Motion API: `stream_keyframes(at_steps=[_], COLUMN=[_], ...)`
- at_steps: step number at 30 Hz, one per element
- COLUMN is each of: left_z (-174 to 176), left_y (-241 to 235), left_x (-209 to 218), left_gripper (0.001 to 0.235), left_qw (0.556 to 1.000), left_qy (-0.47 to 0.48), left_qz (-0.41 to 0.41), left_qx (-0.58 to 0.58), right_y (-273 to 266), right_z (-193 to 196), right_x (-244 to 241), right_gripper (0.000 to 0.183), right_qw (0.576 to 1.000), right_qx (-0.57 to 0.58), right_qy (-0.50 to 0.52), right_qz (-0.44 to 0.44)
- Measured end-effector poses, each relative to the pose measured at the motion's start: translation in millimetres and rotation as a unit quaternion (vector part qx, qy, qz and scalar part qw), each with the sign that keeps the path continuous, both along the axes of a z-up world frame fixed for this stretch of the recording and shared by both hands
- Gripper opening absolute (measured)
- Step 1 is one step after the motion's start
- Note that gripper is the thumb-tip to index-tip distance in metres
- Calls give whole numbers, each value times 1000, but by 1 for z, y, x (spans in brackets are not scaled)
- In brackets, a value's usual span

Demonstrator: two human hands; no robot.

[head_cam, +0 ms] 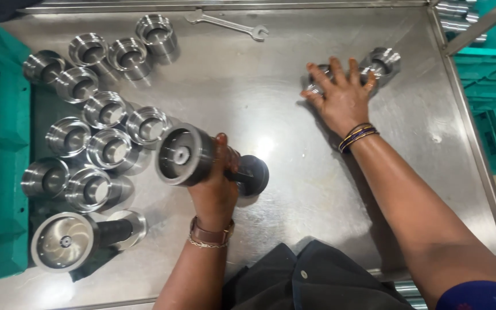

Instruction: The recorder is assembling and inspecting metal bearing housings and components on a workstation.

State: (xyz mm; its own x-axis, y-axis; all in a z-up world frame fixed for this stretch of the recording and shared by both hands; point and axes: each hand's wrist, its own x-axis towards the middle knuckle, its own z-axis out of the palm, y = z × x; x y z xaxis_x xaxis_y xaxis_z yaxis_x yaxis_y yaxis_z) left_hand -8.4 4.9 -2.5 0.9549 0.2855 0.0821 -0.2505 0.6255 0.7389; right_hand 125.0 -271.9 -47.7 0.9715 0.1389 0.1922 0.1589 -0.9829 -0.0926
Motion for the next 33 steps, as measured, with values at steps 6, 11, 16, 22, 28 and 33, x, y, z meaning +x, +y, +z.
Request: stream_keyframes(at_steps=[6, 11, 16, 22, 28, 33], left_z=[19, 21, 6, -13, 13, 28], left_y=[-1, 8, 11, 3, 6, -2], left_x=[-7, -8, -2, 1, 1, 0], left_gripper=[18, 30, 9, 18, 29, 32], left_qw=[978, 908, 728, 858, 873, 797], left_qy=[-1, -25, -100, -112, -115, -158], left_qz=[57, 99, 203, 151, 19, 31], left_qx=[202, 407, 647, 478, 473, 582], right_y=[54, 202, 259, 176, 65, 52], right_z=[1, 10, 34, 31, 27, 97], right_x=[40, 82, 107, 37, -81, -111], right_gripper=[64, 83, 95, 72, 70, 73], right_qw=[999, 986, 981, 983, 993, 971], right_qx=[5, 31, 36, 52, 58, 7], right_qy=[-45, 54, 161, 116, 77, 238], right_qz=[-25, 156, 104, 133, 72, 29])
